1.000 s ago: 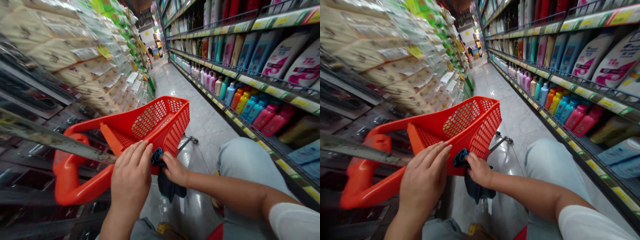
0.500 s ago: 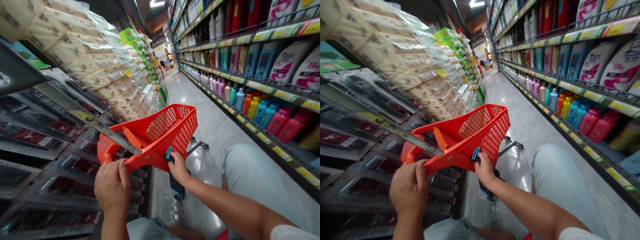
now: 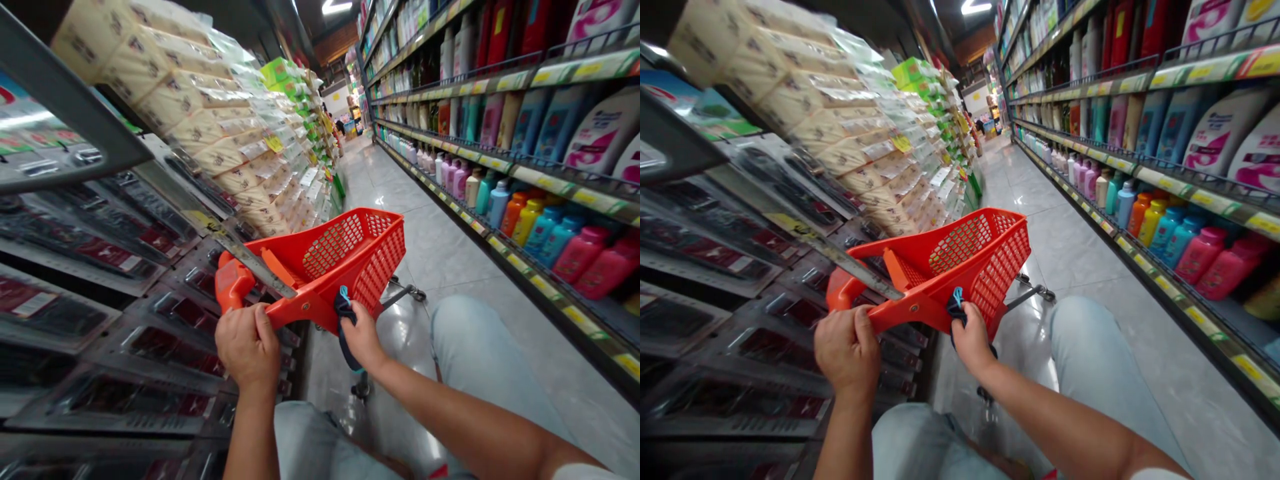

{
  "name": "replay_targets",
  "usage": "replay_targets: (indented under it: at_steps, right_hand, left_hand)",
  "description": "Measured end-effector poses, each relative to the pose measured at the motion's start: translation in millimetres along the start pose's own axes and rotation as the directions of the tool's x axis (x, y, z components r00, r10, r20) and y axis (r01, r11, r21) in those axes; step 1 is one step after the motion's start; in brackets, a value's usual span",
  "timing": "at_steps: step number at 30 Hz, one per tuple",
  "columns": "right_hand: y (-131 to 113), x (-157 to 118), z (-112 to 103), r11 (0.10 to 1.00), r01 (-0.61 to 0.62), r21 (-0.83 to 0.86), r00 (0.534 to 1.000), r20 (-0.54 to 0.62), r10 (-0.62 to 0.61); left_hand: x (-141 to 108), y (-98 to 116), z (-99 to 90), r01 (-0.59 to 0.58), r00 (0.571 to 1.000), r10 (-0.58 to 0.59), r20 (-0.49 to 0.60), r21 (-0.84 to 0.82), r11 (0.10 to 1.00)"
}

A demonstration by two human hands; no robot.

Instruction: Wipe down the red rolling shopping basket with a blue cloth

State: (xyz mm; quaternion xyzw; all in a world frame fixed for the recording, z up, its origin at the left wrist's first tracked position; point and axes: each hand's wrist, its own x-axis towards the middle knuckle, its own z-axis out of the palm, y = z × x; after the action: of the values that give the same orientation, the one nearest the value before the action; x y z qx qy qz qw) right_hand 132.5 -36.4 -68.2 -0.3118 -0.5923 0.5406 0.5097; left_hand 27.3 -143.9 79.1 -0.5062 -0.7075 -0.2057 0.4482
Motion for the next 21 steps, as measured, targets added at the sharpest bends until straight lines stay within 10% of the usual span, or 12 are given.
replay_targets:
  at_steps: [4, 7, 13, 21]
  right_hand:
    - [-60, -5, 18, 0.933, 0.358, 0.034, 0.927, 0.110, -0.359]
    - [-51, -15, 27, 0.863, 0.504, -0.019, 0.839, 0.247, -0.485]
    - [45, -45, 11, 0.948, 0.182, -0.261, 0.979, 0.142, -0.149]
    - [24, -26, 18, 0.942, 0.281, -0.185, 0.951, 0.183, -0.248]
  left_hand:
    - [-1, 0, 2.8, -0.008, 1.000, 0.008, -0.027, -0.006, 1.000]
    - [-1, 0, 3.1, -0.004, 1.000, 0.004, -0.025, -0.012, 1.000]
    - [-2, 1, 3.8, 0.038, 0.999, -0.038, -0.026, -0.001, 0.999]
    - [-2, 0, 7.5, 0.063, 0.997, -0.064, -0.037, -0.020, 0.998]
